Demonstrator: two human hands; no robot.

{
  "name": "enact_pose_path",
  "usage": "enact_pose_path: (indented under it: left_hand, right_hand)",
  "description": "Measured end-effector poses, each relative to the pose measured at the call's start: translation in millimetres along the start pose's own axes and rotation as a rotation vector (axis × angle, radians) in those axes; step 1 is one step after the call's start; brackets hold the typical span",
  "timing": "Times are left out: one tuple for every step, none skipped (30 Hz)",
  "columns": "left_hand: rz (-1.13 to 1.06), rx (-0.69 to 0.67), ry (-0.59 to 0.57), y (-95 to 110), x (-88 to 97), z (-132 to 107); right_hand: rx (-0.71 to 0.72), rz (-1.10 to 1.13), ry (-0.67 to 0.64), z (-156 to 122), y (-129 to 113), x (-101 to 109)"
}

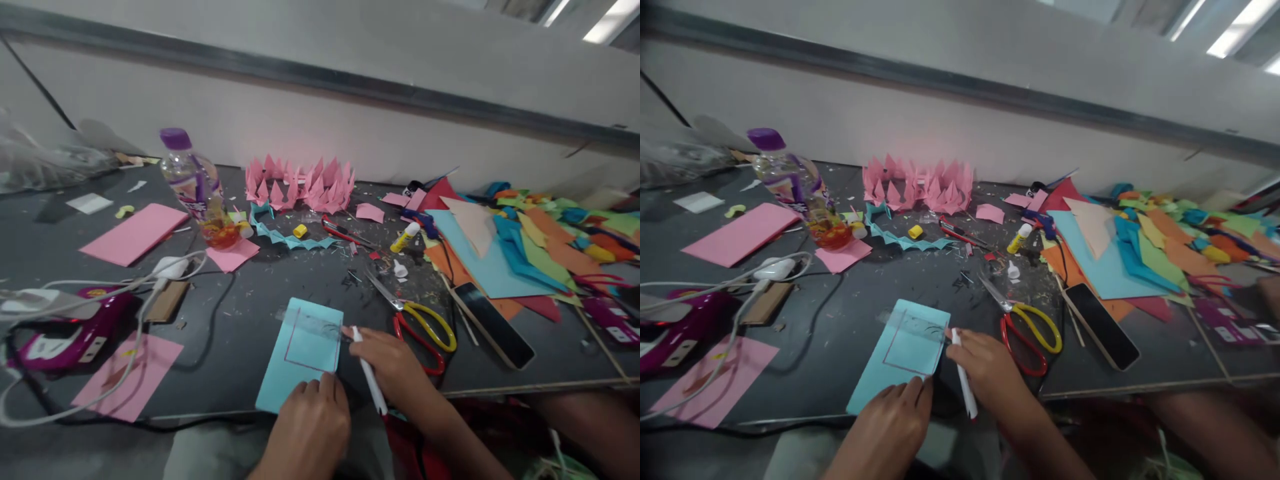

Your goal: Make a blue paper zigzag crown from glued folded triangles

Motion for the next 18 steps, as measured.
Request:
enact_pose_path:
  left_hand:
    - [-0.029, 0.017, -0.008, 4.1, -4.9, 4.5]
    - [-0.057, 0.031, -0.013, 7.3, -9.8, 8.5]
    - [-0.084, 0.039, -0.010, 9.8, -14.1, 11.8]
    - [-0.108, 0.035, -0.001, 12.1, -17.7, 14.4]
    - [-0.136, 0.020, 0.022, 13.7, -19.6, 16.1]
    - [-0.169, -0.006, 0.063, 14.6, -19.3, 16.8]
    - [-0.203, -0.037, 0.122, 13.9, -16.8, 16.4]
    - [-0.234, -0.063, 0.202, 11.0, -11.6, 14.8]
    - [-0.256, -0.084, 0.291, 5.9, -5.1, 12.3]
    - [-0.259, -0.098, 0.381, -0.9, 1.9, 9.3]
    - [-0.233, -0.121, 0.465, -7.1, 8.7, 5.9]
    - [-0.196, -0.126, 0.506, -14.2, 12.0, 4.3]
    - [-0.166, -0.133, 0.545, -20.7, 15.0, 3.0]
    - [-0.150, -0.126, 0.565, -27.4, 16.3, 2.8]
    - [-0.145, -0.121, 0.562, -32.7, 15.7, 3.6]
    - [-0.144, -0.118, 0.555, -36.4, 14.5, 4.5]
    - [-0.146, -0.115, 0.544, -38.6, 12.9, 5.4]
    - [-0.148, -0.112, 0.529, -39.7, 11.1, 6.3]
  right_hand:
    - [-0.005, 0.014, -0.032, -3.0, 1.2, -5.1]
    - [-0.009, 0.026, -0.060, -6.0, 2.8, -9.4]
    - [-0.010, 0.035, -0.082, -8.6, 4.6, -12.5]
    - [-0.010, 0.040, -0.098, -10.7, 6.6, -14.5]
    - [-0.009, 0.044, -0.112, -12.2, 8.8, -15.7]
    - [-0.007, 0.047, -0.125, -13.3, 11.0, -16.5]
    - [-0.003, 0.052, -0.137, -14.0, 13.1, -17.0]
    - [0.001, 0.060, -0.146, -14.5, 15.1, -17.2]
    - [0.002, 0.067, -0.151, -14.7, 17.1, -17.2]
    - [0.003, 0.073, -0.149, -14.8, 18.8, -17.0]
    - [0.003, 0.077, -0.142, -14.8, 20.2, -16.7]
    - [-0.001, 0.078, -0.132, -14.9, 21.4, -16.5]
    - [-0.010, 0.077, -0.121, -15.0, 22.6, -16.5]
    - [-0.022, 0.074, -0.109, -15.1, 23.6, -16.6]
    - [-0.034, 0.071, -0.097, -15.2, 24.4, -16.6]
    - [-0.047, 0.069, -0.084, -15.3, 24.9, -16.6]
    - [-0.059, 0.066, -0.070, -15.3, 25.4, -16.4]
    - [-0.068, 0.063, -0.057, -15.2, 25.6, -16.1]
Point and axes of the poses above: each hand's wrist, its own z-axis towards the middle knuckle, its own x-axis out of the back of the hand, y = z × x, the point moved 8 cm from there along z, towards the middle knuckle, and after that the axes turned 15 degrees about -z, right-handed, at the moved point
